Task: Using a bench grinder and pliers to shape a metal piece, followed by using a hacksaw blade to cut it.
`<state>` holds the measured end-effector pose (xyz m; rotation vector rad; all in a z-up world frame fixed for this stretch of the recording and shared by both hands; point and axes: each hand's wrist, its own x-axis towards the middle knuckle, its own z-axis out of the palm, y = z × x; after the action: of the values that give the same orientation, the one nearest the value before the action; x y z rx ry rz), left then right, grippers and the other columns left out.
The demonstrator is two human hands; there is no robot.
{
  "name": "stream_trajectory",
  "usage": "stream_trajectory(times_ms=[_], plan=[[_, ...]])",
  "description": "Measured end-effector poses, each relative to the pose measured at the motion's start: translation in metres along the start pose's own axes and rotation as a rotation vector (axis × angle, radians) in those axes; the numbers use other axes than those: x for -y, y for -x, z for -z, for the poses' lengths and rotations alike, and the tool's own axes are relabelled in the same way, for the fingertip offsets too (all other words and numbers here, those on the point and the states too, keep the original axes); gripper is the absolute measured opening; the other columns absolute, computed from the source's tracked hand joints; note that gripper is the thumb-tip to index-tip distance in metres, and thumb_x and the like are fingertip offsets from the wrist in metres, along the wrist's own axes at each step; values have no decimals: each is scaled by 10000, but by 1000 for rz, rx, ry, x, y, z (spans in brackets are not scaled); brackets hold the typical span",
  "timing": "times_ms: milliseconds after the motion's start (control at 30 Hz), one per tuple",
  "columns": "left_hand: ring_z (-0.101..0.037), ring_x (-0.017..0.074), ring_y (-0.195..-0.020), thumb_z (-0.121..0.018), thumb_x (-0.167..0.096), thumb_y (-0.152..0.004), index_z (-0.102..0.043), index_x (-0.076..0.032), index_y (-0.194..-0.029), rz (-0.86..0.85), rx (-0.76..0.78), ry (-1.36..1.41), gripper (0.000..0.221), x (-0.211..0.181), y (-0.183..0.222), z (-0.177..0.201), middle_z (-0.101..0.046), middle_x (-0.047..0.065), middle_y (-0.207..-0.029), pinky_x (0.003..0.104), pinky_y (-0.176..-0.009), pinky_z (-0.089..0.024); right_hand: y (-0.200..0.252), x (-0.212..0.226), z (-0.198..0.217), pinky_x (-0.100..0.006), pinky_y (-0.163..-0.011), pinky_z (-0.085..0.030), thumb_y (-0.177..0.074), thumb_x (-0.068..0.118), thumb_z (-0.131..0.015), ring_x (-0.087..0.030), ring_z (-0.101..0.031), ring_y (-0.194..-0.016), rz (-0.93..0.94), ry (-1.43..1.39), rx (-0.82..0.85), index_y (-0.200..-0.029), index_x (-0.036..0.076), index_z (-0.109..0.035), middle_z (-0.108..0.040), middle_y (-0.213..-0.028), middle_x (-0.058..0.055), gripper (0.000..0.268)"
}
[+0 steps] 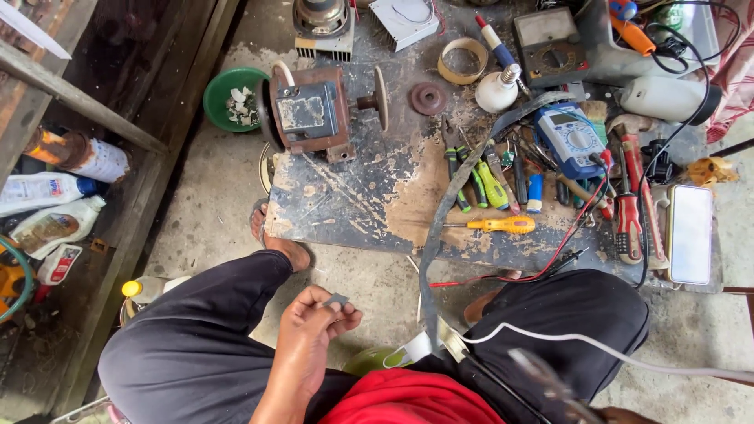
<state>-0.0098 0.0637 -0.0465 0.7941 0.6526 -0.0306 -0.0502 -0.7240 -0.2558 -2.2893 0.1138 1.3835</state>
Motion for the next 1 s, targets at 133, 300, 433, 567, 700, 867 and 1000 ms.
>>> stream_trajectory(times_ms=[133, 300, 433, 567, 700, 867, 1000], plan=[[-700, 354, -771, -567, 96, -904, -577, 55, -871, -16, -36, 0, 53, -2, -2, 2, -674, 242, -842, 420, -769, -580, -14, -70, 99, -605, -887, -537, -941, -56, -557, -504, -733, -1040, -98, -666, -123, -1332, -184, -646, -748, -1224, -418, 420], [-689, 326, -772, -591, 72, -930, -591, 60, -899, 27, -52, -67, 33, -4, -4, -13, -670, 222, -842, 424, -772, -588, 67, 244, 119, -452, -798, -636, -466, -102, -906, -372, -830, -765, 71, 62, -850, -1273, -9, -729, -838, -863, -245, 831], [-701, 317, -771, -655, 63, -909, -589, 35, -852, -4, -3, -117, 91, -5, 3, -26, -690, 216, -832, 409, -773, -588, 125, 484, 139, -442, -768, -535, -763, 368, -826, -346, -715, -807, -111, 343, -811, -1128, 35, -717, -748, -924, -169, 506], [-705, 318, -800, -661, 55, -919, -577, 31, -856, -20, -50, -106, 107, -7, 13, -18, -680, 214, -848, 430, -809, -592, 89, 596, 147, -522, -840, -568, -774, 447, -720, -405, -713, -992, 35, 455, -757, -1397, 117, -573, -641, -1243, -189, 720], [-715, 354, -827, -654, 57, -922, -565, 37, -853, -26, -128, -75, 115, 2, 21, 9, -675, 231, -877, 431, -804, -578, 41, 625, 117, -586, -974, -493, -716, 445, -794, -458, -606, -1161, 146, 472, -920, -1344, -5, -558, -581, -1272, -257, 808], [-725, 326, -752, -668, 159, -886, -534, 23, -762, -3, -92, -96, 227, 15, 20, 24, -657, 203, -836, 402, -778, -589, 49, 629, 64, -507, -973, -453, -667, 282, -796, -409, -542, -1031, 584, 507, -1253, -1256, -1, -578, -513, -1128, -233, 689], [-615, 218, -705, -658, 173, -859, -599, 39, -829, -79, 57, -119, 150, 11, 12, -20, -568, 109, -788, 398, -772, -632, 73, 627, 37, -512, -1042, -427, -611, 182, -781, -412, -532, -1091, 780, 517, -1333, -1189, -35, -559, -538, -1207, -221, 656]])
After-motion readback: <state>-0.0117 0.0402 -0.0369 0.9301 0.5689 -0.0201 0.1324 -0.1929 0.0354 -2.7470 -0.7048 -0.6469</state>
